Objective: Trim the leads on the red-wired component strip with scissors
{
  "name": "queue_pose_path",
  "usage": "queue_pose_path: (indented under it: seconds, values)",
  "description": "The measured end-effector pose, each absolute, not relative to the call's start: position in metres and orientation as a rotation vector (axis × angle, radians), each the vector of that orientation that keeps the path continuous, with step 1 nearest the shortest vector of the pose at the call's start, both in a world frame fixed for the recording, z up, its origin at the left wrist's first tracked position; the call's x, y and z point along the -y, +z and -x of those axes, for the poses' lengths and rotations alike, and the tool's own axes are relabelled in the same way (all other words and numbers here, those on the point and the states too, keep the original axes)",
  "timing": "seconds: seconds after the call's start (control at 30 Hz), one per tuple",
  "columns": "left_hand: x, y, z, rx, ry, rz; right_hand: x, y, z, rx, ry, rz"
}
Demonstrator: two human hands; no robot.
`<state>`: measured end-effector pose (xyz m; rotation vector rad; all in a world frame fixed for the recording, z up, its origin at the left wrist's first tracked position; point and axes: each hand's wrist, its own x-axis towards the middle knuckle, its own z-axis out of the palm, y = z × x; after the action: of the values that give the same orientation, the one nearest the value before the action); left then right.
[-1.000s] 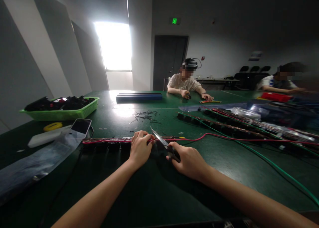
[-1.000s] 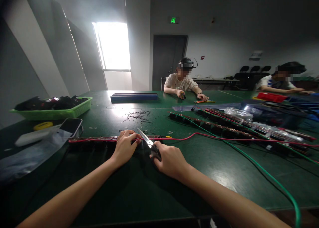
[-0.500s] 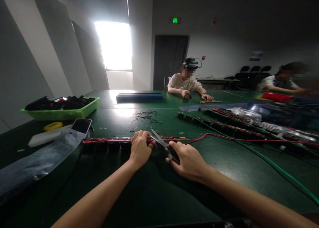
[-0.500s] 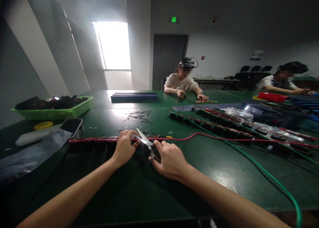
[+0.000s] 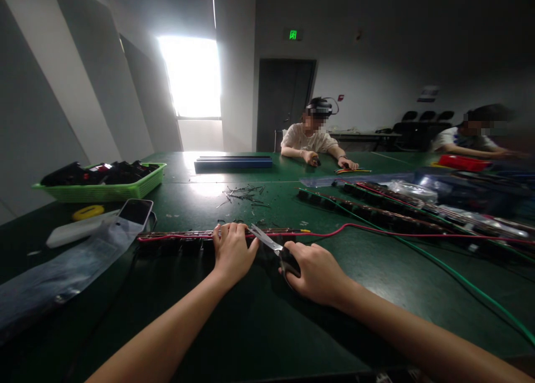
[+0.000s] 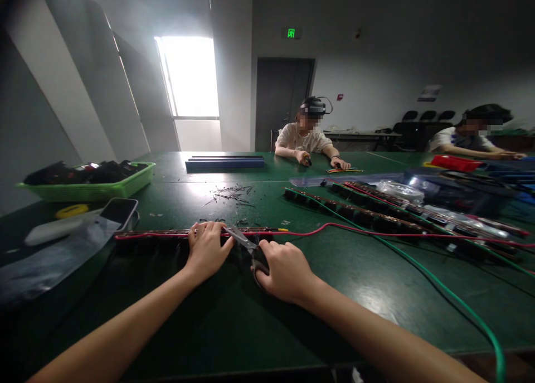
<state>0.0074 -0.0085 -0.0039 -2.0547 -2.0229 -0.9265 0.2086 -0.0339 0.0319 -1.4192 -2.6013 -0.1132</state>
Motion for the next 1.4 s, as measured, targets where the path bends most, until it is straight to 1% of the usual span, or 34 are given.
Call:
queue_pose_path:
  seconds: [1.4]
  values:
    - [0.0044, -0.0020, -0.0035, 2.077, -0.942, 2.102, 0.0333, 0.0296, -0.2087, 2.576, -0.127, 1.459]
